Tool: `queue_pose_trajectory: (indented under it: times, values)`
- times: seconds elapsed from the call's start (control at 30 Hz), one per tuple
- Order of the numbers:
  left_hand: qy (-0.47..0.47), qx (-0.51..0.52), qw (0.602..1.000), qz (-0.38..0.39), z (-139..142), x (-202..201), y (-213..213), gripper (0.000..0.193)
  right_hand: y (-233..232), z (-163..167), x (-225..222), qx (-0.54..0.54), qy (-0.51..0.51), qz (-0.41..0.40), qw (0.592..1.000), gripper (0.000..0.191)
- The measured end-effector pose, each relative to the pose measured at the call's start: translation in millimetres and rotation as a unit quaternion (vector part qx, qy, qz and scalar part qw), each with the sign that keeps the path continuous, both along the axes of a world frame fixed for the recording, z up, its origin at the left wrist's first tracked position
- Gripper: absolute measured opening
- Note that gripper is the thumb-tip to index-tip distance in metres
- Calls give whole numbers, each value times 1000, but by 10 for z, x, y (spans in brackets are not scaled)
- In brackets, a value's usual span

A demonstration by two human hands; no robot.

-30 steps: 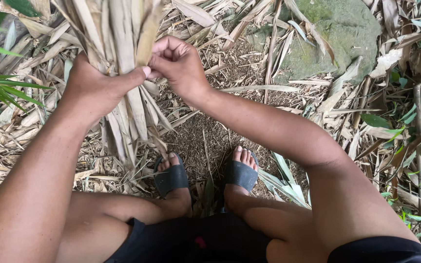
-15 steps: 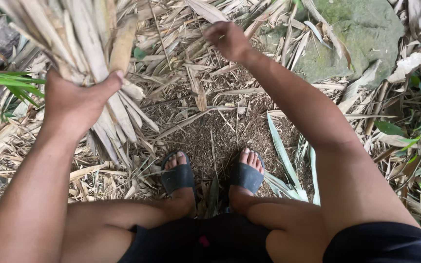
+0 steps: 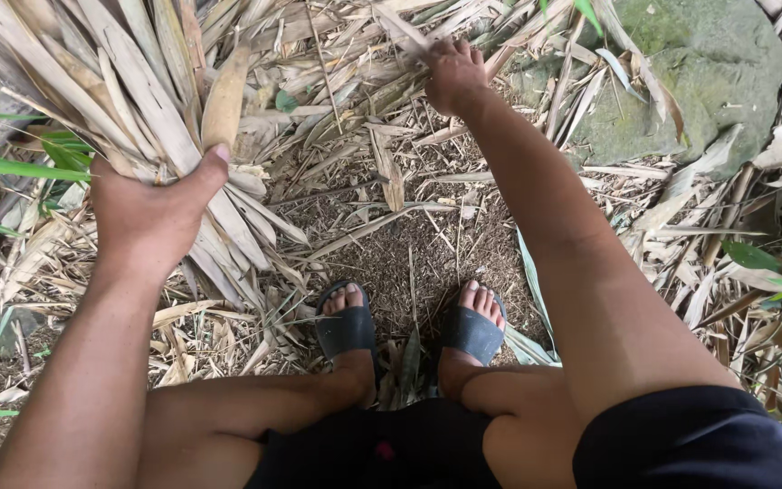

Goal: The person gathers dry fallen palm leaves from the ground, pulling individual leaves and adding them to a bundle held in one hand. They then carry the bundle to a woven sack, place the leaves inside, and continue picking up more dry leaves from the ground.

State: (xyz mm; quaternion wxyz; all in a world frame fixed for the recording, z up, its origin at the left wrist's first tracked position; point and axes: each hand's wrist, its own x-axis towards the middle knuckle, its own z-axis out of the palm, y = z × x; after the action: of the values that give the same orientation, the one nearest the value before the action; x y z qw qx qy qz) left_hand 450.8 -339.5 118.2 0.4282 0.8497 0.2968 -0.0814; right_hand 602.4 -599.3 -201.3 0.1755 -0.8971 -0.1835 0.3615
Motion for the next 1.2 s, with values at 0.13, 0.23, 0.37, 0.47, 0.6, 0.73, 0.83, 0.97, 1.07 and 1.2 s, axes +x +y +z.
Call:
queue_pose_trajectory:
  times: [0.13, 0.23, 0.37, 0.47, 0.6, 0.73, 0.83, 0.97, 1.07, 1.2]
  values:
    - [53, 19, 998, 4, 28, 42, -10, 44, -153, -32, -86, 8, 18, -5, 1000, 36]
    - [75, 13, 997, -10, 51, 90, -42, 39, -272, -15, -113, -10, 58, -4, 998, 31]
    - [42, 14, 998, -42, 91, 146, -94, 37, -397, 84, -162, 59, 34, -80, 994, 24]
    - [63, 28, 997, -38, 144, 164, -137, 36, -396, 233, -176, 221, -115, -66, 966, 16]
    - [54, -4, 997, -51, 158, 216, -191, 30, -157, 581, -170, 467, -124, -156, 861, 10]
    - [-61, -85, 992, -71, 90, 179, -195, 29, 214, 1121, -341, 589, 69, -259, 763, 9]
    - [-86, -105, 989, -62, 5, 104, -184, 28, 469, 1516, -597, 643, 180, -261, 697, 13]
    - [-117, -194, 973, -41, -116, 51, -170, 31, 700, 1785, -948, 643, 133, -187, 731, 9]
    - [-85, -212, 972, -51, -167, 37, -148, 36, 767, 1793, -1075, 666, 117, -165, 718, 7]
    - [-56, -205, 974, -76, -217, 68, -180, 40, 722, 1698, -1074, 627, 186, -161, 739, 9]
